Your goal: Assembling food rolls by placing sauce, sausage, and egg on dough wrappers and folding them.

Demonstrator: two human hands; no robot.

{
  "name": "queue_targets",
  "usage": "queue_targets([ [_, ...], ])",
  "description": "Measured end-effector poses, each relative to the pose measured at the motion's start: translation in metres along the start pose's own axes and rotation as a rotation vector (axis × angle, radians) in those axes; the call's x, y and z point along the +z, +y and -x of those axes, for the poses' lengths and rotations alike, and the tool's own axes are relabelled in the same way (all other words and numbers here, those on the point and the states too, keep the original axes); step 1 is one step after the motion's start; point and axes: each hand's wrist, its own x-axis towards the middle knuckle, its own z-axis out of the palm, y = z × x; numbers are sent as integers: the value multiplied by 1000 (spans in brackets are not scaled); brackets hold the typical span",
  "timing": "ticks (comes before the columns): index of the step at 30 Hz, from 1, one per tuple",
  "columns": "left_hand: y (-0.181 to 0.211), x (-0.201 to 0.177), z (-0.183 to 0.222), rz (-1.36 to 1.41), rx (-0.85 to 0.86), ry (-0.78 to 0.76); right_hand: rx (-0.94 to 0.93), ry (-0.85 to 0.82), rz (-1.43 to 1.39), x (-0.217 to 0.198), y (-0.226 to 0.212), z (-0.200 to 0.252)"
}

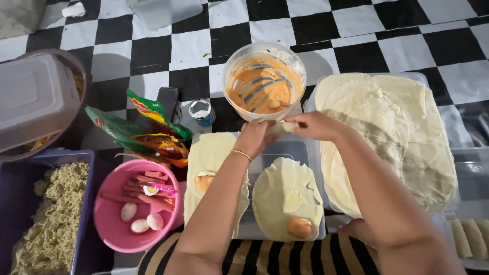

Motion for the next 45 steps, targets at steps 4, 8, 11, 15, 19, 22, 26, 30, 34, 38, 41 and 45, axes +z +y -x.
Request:
queue_targets([
  [4,-8,-4,-10,-60,-138,-193,90,-171,29,-8,-23,-7],
  [8,11,-57,-2,347,-225,-126,-37,228,-222,3,-2,-15],
  [11,95,-138,29,757,-299,-214,-55,272,-414,-23,-38,17],
  [15,106,-106,60,1400,-314,-337,-224,150,-499,-41,-80,79],
  [19,145,-91,101,1862,-149,-406,-306,270,-409,-38,-118,139],
  [22,172,-91,131,1988,-202,-319,-467,530,-151,-23,-130,183],
  [26,211,-112,160,2007,-331,-173,-640,818,480,29,-145,226],
  [30,239,-126,181,1938,-337,-106,-508,791,360,44,-150,247],
  [34,247,-124,188,2027,-413,-69,-589,568,-357,44,-156,262],
  [38,242,-120,196,2151,-393,-213,-557,386,-302,23,-136,281],
  [41,252,-138,202,2134,-496,-372,-771,582,103,13,-109,286],
  [45,277,-130,209,2011,-582,-636,-724,486,-183,7,-87,314],
])
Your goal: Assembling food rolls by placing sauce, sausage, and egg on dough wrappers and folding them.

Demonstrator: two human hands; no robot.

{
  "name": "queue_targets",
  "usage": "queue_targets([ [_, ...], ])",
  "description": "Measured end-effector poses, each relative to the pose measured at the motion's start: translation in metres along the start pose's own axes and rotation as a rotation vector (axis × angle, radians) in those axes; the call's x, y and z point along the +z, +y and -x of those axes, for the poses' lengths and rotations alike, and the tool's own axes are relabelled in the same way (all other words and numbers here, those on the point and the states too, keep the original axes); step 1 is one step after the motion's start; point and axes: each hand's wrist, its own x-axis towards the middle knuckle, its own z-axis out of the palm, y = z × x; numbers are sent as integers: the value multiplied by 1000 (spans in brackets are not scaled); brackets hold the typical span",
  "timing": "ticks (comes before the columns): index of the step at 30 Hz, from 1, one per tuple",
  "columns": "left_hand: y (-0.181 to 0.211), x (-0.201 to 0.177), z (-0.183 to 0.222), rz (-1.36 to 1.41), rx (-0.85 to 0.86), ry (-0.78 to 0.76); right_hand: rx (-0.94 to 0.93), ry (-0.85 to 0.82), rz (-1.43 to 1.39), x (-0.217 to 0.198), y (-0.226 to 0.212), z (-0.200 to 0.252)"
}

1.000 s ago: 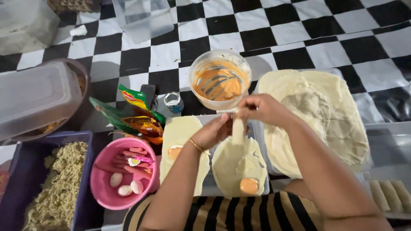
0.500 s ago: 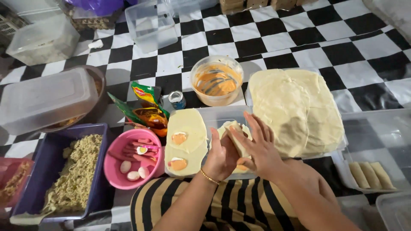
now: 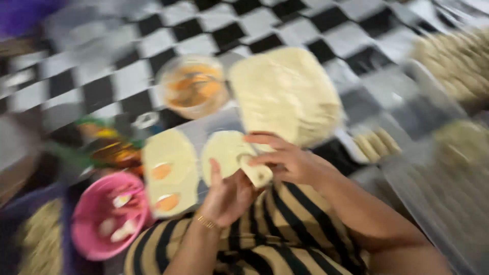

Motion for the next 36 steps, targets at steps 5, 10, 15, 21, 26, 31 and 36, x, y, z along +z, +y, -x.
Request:
queue_targets([
  [5,-16,-5,5,-514,-16,-350,1267,573,-911,-48,-23,17],
  [10,-3,-76,10,-520,-42,-12,1197,608,-621,-143,110,163],
  [15,4,-163,8,-260,-79,331,1425,296,367,-212,243,329],
  [21,10,-196,4,-379,-35,193,1667,11,557,-216,320,425],
  [26,13,-177,-1,-444,-35,323,1984,-162,343,-215,298,387],
  [31,14,-156,2,-446,-32,462,1867,-220,397,-216,336,456],
  [36,10,-145,10,-791,61,679,1736,-299,613,-218,297,409],
])
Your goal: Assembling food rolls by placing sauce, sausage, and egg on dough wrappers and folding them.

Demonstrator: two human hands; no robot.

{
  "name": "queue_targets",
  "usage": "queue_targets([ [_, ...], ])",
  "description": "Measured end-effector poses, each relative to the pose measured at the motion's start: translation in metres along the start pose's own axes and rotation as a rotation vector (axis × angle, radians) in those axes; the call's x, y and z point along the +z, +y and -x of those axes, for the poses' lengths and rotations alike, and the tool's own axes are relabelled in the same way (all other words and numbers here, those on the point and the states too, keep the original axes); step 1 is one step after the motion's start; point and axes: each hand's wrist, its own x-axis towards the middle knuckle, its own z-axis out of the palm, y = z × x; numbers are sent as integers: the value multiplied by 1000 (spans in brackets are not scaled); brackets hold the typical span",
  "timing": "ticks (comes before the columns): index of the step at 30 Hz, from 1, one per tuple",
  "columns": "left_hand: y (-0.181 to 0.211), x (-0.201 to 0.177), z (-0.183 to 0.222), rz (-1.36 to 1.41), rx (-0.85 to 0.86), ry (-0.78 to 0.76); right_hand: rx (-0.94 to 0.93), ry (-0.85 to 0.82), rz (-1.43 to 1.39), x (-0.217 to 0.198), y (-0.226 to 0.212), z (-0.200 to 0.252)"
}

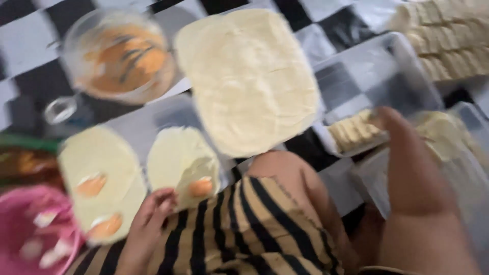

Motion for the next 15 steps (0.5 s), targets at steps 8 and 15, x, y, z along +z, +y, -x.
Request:
queue_targets([
  [8,-38,7,-17,-1004,893,316,-1063,588,-401,-63,-313,286],
  [15,-71,13,-37,-1298,1109,431,-1748,500,43,13,-416,337],
])
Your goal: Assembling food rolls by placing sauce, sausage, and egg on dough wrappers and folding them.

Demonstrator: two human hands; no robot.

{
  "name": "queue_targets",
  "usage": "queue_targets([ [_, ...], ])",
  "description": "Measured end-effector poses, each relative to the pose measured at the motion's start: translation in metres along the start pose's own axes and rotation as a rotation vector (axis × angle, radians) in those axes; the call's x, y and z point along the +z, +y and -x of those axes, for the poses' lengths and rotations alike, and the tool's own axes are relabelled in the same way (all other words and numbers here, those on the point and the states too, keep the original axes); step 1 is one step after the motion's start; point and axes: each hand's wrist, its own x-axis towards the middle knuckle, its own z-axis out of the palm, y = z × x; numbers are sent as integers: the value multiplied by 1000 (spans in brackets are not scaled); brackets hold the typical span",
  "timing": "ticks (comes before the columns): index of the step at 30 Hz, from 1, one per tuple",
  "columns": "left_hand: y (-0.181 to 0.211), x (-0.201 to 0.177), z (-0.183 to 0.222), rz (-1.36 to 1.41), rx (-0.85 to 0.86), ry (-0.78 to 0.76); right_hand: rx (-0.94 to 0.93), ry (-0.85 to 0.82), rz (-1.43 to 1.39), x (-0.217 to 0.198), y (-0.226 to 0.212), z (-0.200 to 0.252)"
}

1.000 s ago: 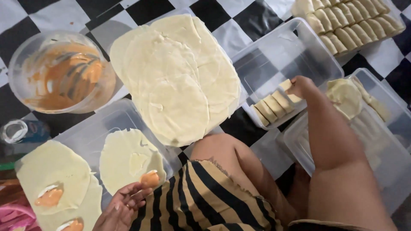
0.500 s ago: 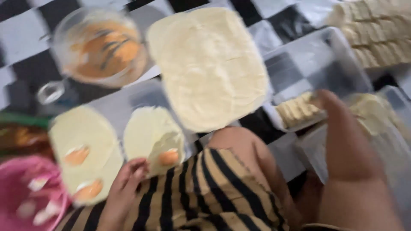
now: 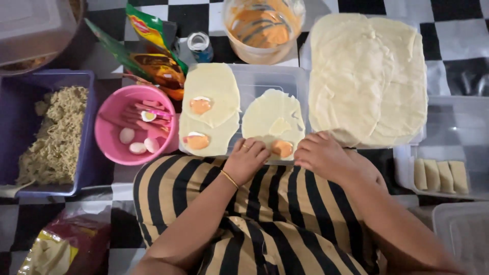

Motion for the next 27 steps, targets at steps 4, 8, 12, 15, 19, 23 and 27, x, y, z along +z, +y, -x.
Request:
queue_targets([
  [4,1,-7,-5,63,-2,237,-63,-23,73,-6,-16,-13],
  [8,0,-2,-4,202,-123,233,1,23,-11,2,-11,-11],
  [12,-3,11,-7,226,-268,189,118,43,-117,17,15,-6],
  [15,-6,1,-19,260,-392,117,235,-30,-133,11,21,-23],
  [19,-15,12,-28,208,-503,28,370,-173,-178,19,29,-43],
  [23,-18,19,-34,208,-550,-50,193,-59,-77,19,15,-54],
  [27,-19,29,-28,184,-534,-110,30,-87,-153,20,-8,-63],
])
